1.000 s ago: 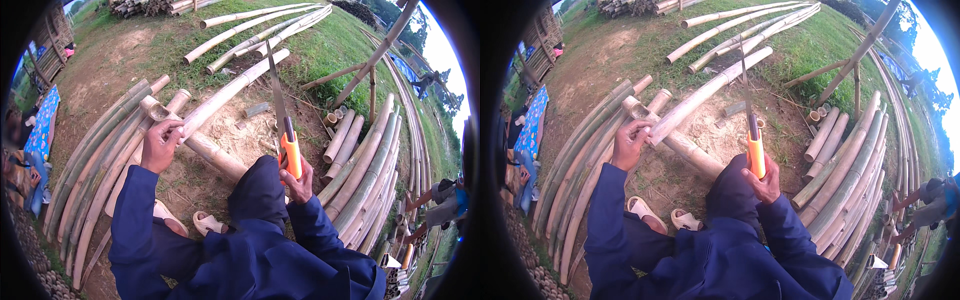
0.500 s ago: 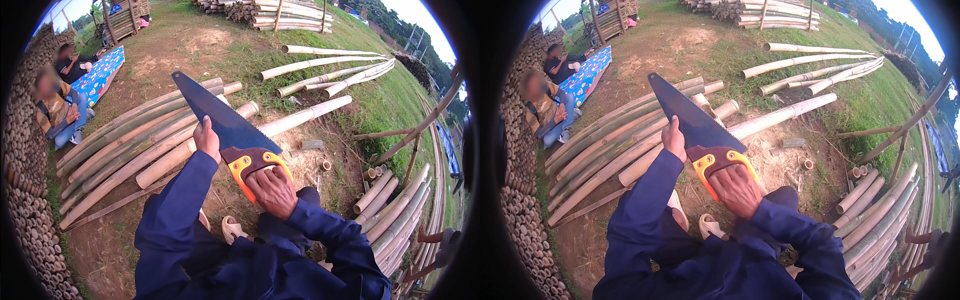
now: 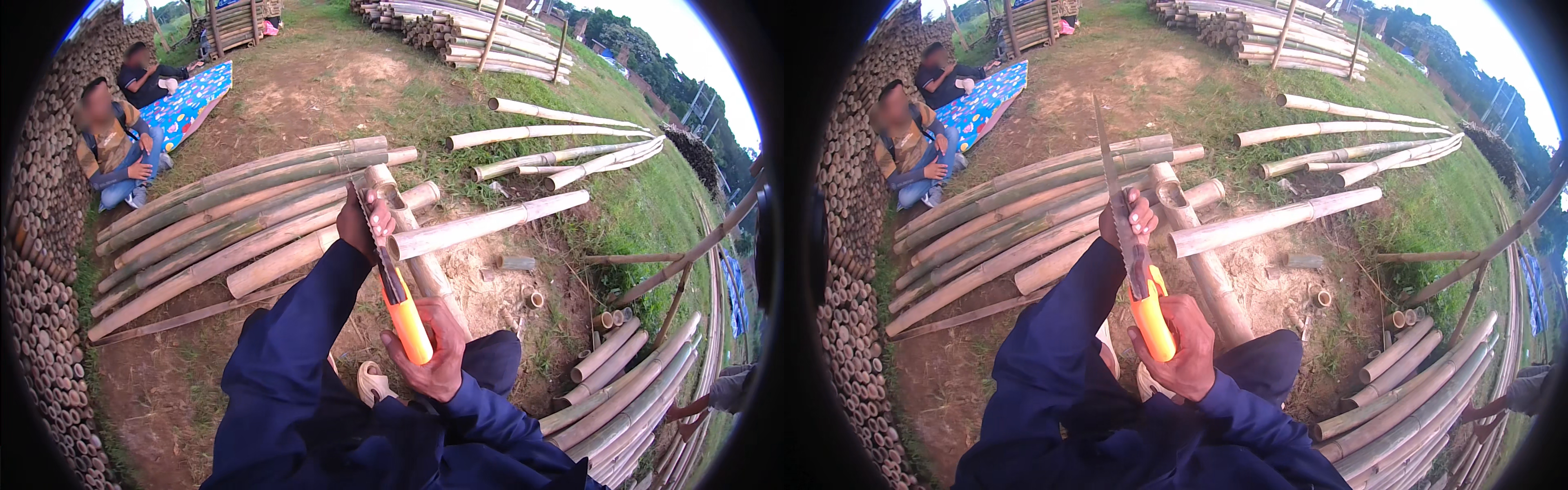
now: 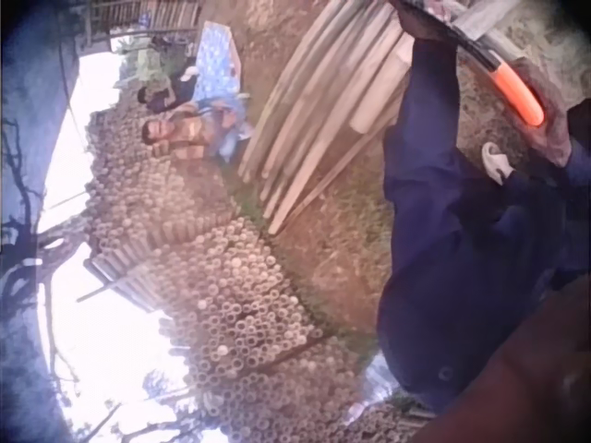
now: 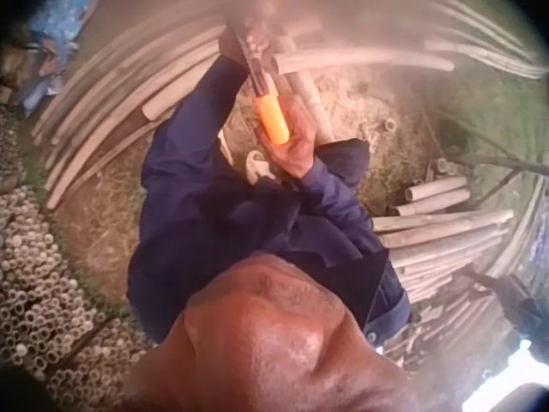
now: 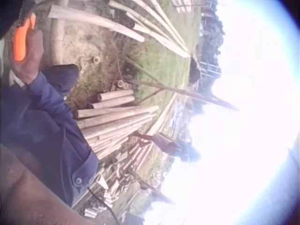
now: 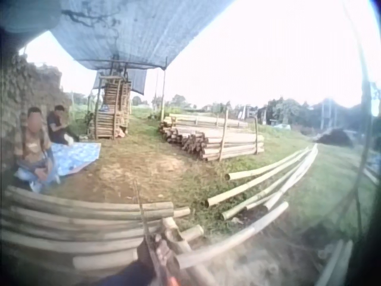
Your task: The person uses a hand saw to cut bamboo poles into shorter sections. They position each pole on a makeshift stand, saw through it, then move the cut piece aside and repeat the process with additional poles.
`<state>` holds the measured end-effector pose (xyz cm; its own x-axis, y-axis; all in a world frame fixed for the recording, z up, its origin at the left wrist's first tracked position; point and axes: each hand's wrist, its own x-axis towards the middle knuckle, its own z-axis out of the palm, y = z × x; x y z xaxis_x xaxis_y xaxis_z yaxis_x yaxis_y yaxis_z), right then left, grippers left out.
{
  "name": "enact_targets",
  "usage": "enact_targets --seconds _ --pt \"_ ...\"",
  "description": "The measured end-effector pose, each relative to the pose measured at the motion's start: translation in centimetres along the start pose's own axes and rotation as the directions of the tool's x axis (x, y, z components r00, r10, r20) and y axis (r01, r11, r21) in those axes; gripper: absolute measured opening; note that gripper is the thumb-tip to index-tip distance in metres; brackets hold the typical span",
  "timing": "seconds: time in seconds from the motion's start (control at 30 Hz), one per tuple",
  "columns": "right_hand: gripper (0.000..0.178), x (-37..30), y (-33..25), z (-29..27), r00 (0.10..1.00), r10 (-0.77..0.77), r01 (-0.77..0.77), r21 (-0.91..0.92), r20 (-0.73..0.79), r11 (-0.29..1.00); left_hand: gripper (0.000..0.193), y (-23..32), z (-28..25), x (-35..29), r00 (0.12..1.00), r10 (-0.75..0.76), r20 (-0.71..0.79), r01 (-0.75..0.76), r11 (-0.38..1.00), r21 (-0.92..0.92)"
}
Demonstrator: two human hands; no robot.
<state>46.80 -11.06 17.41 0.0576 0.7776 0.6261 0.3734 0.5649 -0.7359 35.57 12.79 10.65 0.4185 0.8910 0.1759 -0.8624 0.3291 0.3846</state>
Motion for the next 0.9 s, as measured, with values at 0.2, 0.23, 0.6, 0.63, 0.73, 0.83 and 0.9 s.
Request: enact_targets --seconds 0.2,0.23,0.6,0.63,0.73,0.83,0.9 --pt "0.027 0.0 -1.3 0.4 0.997 0.082 -0.082 -0.010 0.009 0.997 0.057 -1.8 0.2 0.5 0.993 -0.118 0.014 0.118 0.992 -0.045" --pt "0.027 0.1 -1.4 0.5 0.997 0.077 -0.077 0.002 -0.004 0.997 0.058 -1.8 0.4 0.5 0.992 -0.122 0.016 0.122 0.992 -0.040" --pt "0.023 0.8 -2.8 2.3 0.981 0.178 -0.166 0.141 -0.072 0.976 0.061 -0.4 1.9 -0.6 0.950 -0.177 -0.257 0.219 0.965 0.142" --pt "0.023 0.8 -3.4 2.2 0.968 0.244 -0.228 0.202 -0.055 0.952 0.062 -0.6 2.5 -0.7 0.944 -0.182 -0.274 0.231 0.960 0.159" --pt "0.024 1.4 -4.3 3.2 0.973 0.224 -0.205 0.235 -0.056 0.950 0.069 0.4 1.8 -0.9 0.956 -0.172 -0.238 0.219 0.957 0.188" --pt "0.025 1.3 -3.6 3.7 0.993 0.109 -0.100 0.148 -0.055 0.984 0.075 1.0 0.8 -0.5 0.960 -0.177 -0.216 0.232 0.936 0.263" --pt "0.030 1.4 -3.7 3.8 0.996 0.082 -0.077 0.123 -0.039 0.989 0.076 1.3 0.8 -0.5 0.962 -0.169 -0.212 0.223 0.938 0.264"
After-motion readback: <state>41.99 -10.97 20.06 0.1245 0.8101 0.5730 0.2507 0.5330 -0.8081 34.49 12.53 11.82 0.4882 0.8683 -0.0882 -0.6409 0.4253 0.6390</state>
